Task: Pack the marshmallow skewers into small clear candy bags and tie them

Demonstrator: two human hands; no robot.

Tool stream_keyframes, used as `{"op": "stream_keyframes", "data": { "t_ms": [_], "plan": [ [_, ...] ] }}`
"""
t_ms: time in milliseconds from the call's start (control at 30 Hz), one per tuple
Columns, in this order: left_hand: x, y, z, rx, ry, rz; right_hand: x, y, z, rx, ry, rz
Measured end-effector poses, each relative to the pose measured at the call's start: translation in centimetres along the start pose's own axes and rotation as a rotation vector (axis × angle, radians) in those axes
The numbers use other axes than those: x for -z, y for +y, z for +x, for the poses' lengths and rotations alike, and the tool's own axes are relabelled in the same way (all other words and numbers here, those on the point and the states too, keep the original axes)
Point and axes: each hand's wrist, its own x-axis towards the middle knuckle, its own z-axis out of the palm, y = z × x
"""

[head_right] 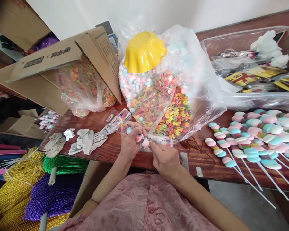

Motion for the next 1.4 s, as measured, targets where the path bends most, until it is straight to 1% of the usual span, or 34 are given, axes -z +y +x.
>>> {"op": "stream_keyframes", "data": {
  "t_ms": [33,67,133,200,267,333,367,467,500,533,567,600,633,667,733,767,833,967,1033,1067,1167,1300,1400],
  "plan": [
    [0.1,-0.1,-0.1,0.044,0.0,-0.015,-0.1,0.3,0.0,0.047,0.022,-0.065],
    [0.2,-0.1,-0.1,0.103,-0.007,-0.04,-0.2,0.5,0.1,0.064,0.039,-0.096],
    [0.7,-0.1,0.0,0.225,-0.027,-0.1,-0.3,1.0,0.3,0.041,0.074,-0.072],
    [1.1,-0.1,0.0,0.309,-0.037,-0.147,-0.2,1.3,0.4,-0.039,0.095,0.035],
    [1.3,-0.3,-0.1,0.337,-0.027,-0.151,-0.2,1.1,0.5,-0.156,0.083,0.192],
    [1.3,-0.5,-0.3,0.322,-0.015,-0.13,-0.4,0.6,0.6,-0.304,0.023,0.388],
    [1.2,-0.7,-0.4,0.305,-0.012,-0.116,-0.5,0.2,0.6,-0.384,-0.036,0.504],
    [1.3,-1.1,-0.7,0.295,-0.033,-0.106,-0.9,-0.6,0.7,-0.599,-0.275,0.841],
    [1.4,-1.1,-0.8,0.317,-0.052,-0.12,-0.9,-0.6,0.7,-0.636,-0.321,0.898],
    [1.7,-1.1,-0.8,0.351,-0.079,-0.142,-0.8,-0.5,0.6,-0.641,-0.325,0.901],
    [1.9,-1.1,-0.8,0.388,-0.111,-0.17,-0.6,-0.2,0.5,-0.609,-0.282,0.842],
    [2.2,-1.0,-0.8,0.418,-0.138,-0.201,-0.4,0.2,0.4,-0.539,-0.212,0.724],
    [2.5,-0.9,-0.8,0.429,-0.151,-0.232,-0.1,0.7,0.2,-0.437,-0.131,0.564],
    [2.7,-0.7,-0.7,0.423,-0.138,-0.261,0.2,1.2,0.0,-0.32,-0.061,0.386],
    [2.8,-0.4,-0.4,0.379,-0.037,-0.322,0.6,1.9,-0.3,-0.104,0.02,0.08],
    [2.7,-0.3,-0.2,0.362,0.026,-0.355,0.7,2.1,-0.5,-0.024,0.038,-0.017],
    [2.4,-0.1,0.1,0.364,0.126,-0.427,0.7,2.0,-0.6,0.056,0.06,-0.091],
    [1.6,0.1,0.4,0.4,0.263,-0.575,0.3,1.3,-0.7,0.089,0.093,-0.081],
    [1.5,0.1,0.5,0.396,0.326,-0.612,0.0,1.0,-0.8,0.128,0.096,-0.124],
    [1.4,0.1,0.5,0.393,0.339,-0.618,-0.1,1.0,-0.9,0.147,0.097,-0.148],
    [1.6,-0.2,0.3,0.374,0.314,-0.585,-0.4,1.1,-1.2,0.144,0.104,-0.14],
    [2.3,-0.8,-0.2,0.332,0.227,-0.445,-0.2,1.5,-1.3,0.077,0.132,-0.053],
    [2.7,-1.2,-0.4,0.337,0.199,-0.409,0.0,1.6,-1.3,0.085,0.168,-0.062]
  ]
}}
